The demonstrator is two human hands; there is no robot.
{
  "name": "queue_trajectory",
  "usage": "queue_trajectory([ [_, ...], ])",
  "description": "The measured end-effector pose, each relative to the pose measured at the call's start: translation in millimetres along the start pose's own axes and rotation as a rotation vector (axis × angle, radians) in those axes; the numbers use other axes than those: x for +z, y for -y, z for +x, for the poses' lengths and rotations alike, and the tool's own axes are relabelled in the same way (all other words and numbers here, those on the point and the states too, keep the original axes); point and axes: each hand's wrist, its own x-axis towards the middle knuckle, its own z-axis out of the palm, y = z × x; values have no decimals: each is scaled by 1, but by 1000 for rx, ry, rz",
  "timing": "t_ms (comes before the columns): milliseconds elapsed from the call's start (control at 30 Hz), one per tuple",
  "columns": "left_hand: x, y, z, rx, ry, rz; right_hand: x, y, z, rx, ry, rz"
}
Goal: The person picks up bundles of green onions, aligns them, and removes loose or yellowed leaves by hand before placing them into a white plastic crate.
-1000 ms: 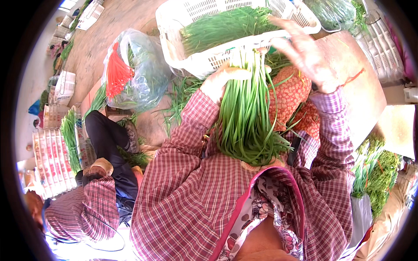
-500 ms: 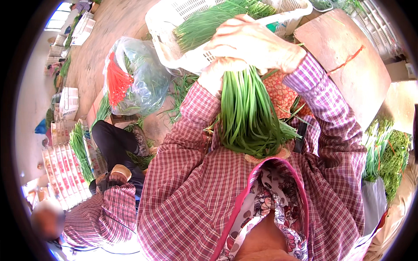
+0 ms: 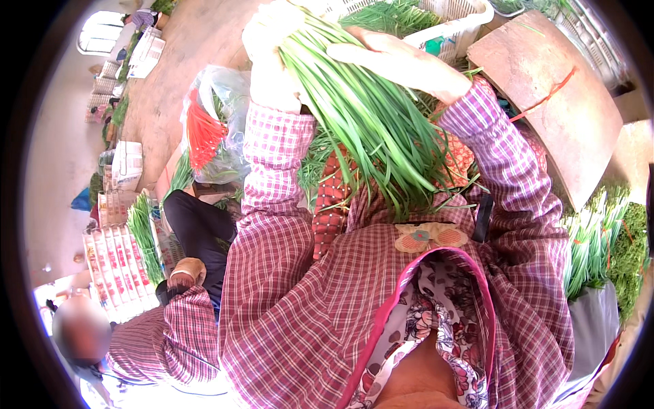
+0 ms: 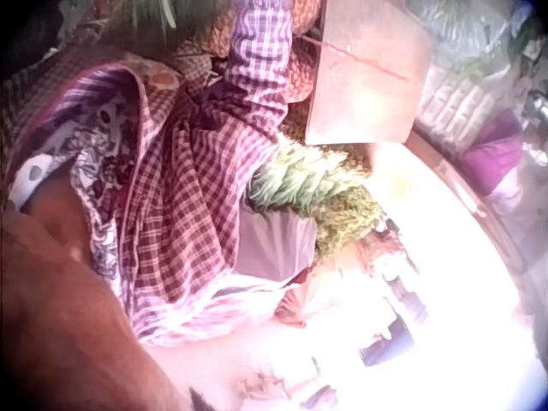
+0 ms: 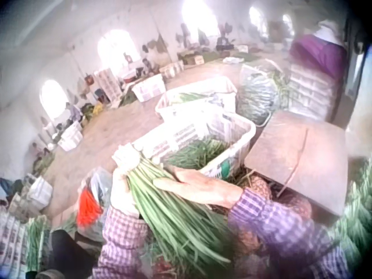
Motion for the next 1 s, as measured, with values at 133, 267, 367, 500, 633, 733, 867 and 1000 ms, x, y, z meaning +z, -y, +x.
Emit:
queue_trajectory([
  [133, 6, -10, 10, 115, 24, 47, -14, 19, 12, 180, 288, 103],
  [267, -7, -34, 12, 217, 81, -1, -12, 15, 11, 13, 233, 57],
  [367, -14, -56, 13, 352, 84, 5, -22, 10, -21, -30, 138, -80],
  [500, -24, -73, 17, 385, 153, 79, -37, -7, -37, -133, -166, -129],
  [633, -21, -70, 13, 333, 117, 37, -26, 12, -30, -239, -327, -127],
  [733, -22, -67, 12, 352, 115, 16, -12, 33, -25, -224, -344, -98],
  [867, -23, -59, 15, 358, 156, 73, -8, 28, -17, -250, -360, -136],
  [1000, -15, -53, 10, 346, 107, 152, 0, 37, -8, -270, -322, -186],
])
